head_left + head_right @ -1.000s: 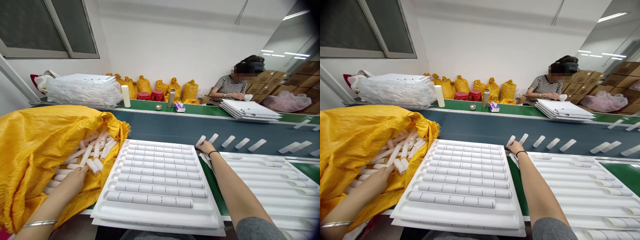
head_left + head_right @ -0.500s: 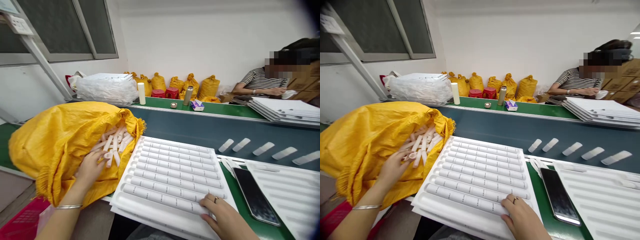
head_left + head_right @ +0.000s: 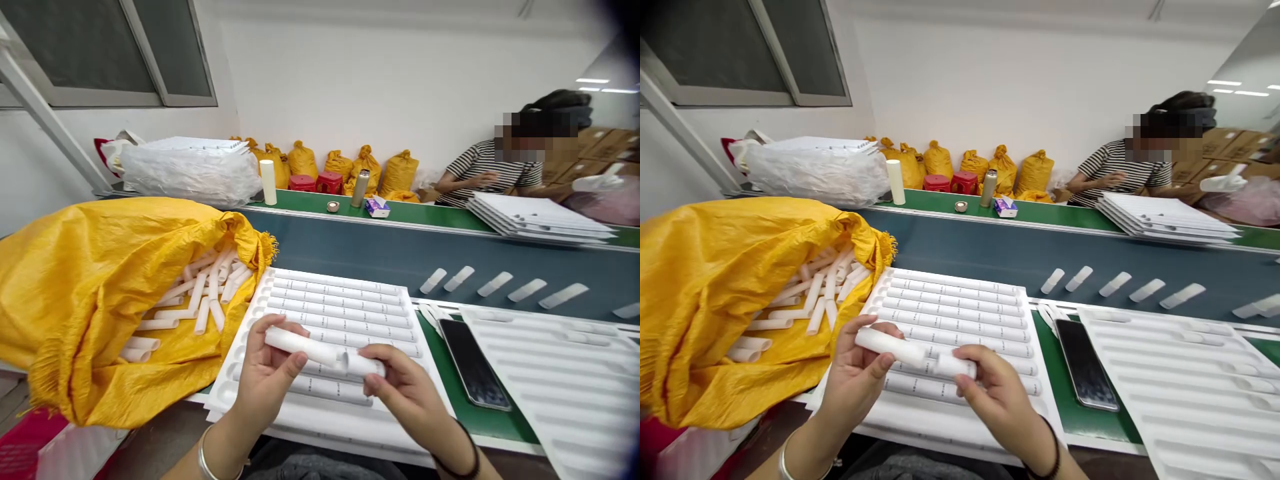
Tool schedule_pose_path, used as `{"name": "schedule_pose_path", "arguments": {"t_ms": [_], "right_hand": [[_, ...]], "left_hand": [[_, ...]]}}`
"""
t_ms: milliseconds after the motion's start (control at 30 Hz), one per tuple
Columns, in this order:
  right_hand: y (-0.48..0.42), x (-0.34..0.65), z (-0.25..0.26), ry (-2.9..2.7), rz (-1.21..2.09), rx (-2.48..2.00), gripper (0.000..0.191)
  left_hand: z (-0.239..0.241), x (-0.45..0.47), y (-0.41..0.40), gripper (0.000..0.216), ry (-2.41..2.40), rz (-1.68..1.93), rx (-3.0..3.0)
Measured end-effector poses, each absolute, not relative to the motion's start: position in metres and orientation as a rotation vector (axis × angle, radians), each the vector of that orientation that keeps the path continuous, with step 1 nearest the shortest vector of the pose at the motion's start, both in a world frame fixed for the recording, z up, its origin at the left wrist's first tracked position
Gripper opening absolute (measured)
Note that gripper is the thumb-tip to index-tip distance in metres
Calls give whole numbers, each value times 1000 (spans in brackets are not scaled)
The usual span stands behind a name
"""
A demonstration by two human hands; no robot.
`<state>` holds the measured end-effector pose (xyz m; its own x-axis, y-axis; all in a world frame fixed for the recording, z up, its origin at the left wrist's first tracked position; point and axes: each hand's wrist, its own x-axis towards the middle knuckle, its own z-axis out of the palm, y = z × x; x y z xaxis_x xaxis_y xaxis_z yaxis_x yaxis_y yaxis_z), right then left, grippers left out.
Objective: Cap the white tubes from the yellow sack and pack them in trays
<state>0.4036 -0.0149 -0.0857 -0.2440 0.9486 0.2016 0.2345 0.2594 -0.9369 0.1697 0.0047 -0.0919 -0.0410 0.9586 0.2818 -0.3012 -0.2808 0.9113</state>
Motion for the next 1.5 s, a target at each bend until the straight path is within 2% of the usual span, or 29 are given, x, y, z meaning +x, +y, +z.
{"name": "schedule_pose_path", "arguments": {"t_ms": [67, 133, 233, 367, 667, 833, 933, 1000, 1067, 1167, 1333, 1500], "right_hand": [[-10, 387, -85, -1581, 1056, -1035, 23], [-5, 384, -82, -1599, 929, -1001, 24], [2, 393, -73, -1865, 721, -926, 30], [8, 399, -69, -2083, 602, -875, 33], [9, 383, -71, -2032, 672, -920, 29], [8, 378, -75, -2250, 539, -919, 30], [31, 389, -82, -2449, 308, -1093, 22], [62, 411, -86, -2355, 214, -1446, 20], [101, 442, -90, -2039, 174, -1912, 25], [154, 491, -98, -1726, 135, -2249, 29], [188, 534, -114, -1609, 314, -2469, 18], [168, 535, -96, -1644, 273, -2395, 13]], "left_hand": [[-88, 172, 4, 34, 899, 1464, 1156], [-83, 169, 5, 29, 1044, 1311, 1238], [-74, 160, 8, 26, 1171, 1006, 1465], [-66, 154, 7, 26, 1085, 770, 1665], [-71, 155, -2, 18, 1068, 879, 1840], [-74, 156, -5, 20, 1085, 788, 1862], [-80, 138, 6, 37, 1186, 610, 2006], [-87, 109, 22, 45, 1459, 572, 2134], [-95, 69, 41, 36, 1905, 535, 2210], [-109, 8, 64, 36, 2192, 422, 2130], [-130, -37, 76, 36, 2206, 260, 2121], [-127, -33, 72, 36, 2195, 437, 2212]]}}
